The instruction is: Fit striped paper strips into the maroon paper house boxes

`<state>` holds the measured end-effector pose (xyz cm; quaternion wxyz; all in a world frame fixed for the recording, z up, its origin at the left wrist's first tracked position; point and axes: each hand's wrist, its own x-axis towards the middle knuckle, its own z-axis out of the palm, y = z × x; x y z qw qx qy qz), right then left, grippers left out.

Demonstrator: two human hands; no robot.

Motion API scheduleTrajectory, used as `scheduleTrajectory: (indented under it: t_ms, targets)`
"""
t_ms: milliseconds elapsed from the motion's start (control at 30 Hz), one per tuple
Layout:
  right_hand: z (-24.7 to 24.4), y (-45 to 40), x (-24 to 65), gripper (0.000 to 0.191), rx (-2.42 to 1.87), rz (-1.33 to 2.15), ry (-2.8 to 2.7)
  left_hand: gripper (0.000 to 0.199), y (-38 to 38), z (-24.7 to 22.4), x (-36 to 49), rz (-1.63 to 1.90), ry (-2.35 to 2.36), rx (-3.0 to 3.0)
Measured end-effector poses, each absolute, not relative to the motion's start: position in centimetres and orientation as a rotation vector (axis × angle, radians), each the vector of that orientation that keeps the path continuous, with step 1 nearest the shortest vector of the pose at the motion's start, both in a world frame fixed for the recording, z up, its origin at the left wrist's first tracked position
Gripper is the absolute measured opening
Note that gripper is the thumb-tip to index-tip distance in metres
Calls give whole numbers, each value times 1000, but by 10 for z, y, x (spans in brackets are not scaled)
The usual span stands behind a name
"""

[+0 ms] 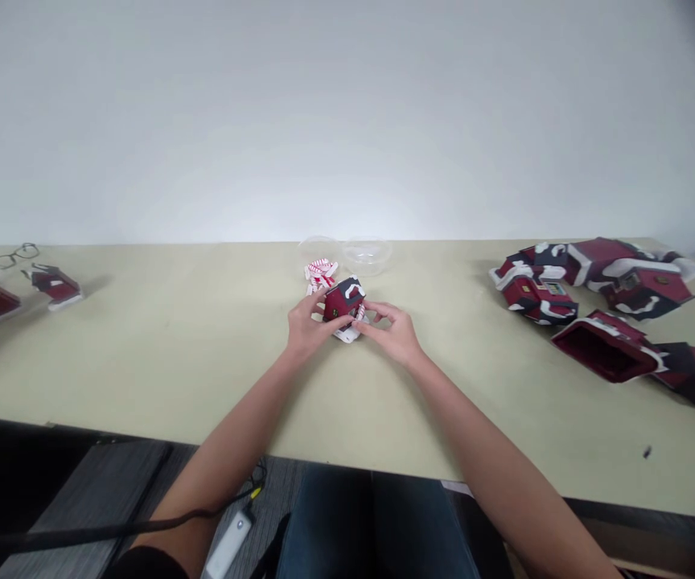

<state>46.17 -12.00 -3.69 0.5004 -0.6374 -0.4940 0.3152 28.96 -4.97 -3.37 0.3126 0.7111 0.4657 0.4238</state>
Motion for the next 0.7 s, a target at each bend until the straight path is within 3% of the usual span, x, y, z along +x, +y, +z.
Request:
scheduleTrajectory:
  t_ms: [400,700]
  targets:
    - [-50,-113,457,62,-1535,707,-1230,77,-45,-46,287,1116,1184,2089]
    - [-55,-109,446,56,-1579,578,-1221,72,-52,-44,292,1161,1209,2099]
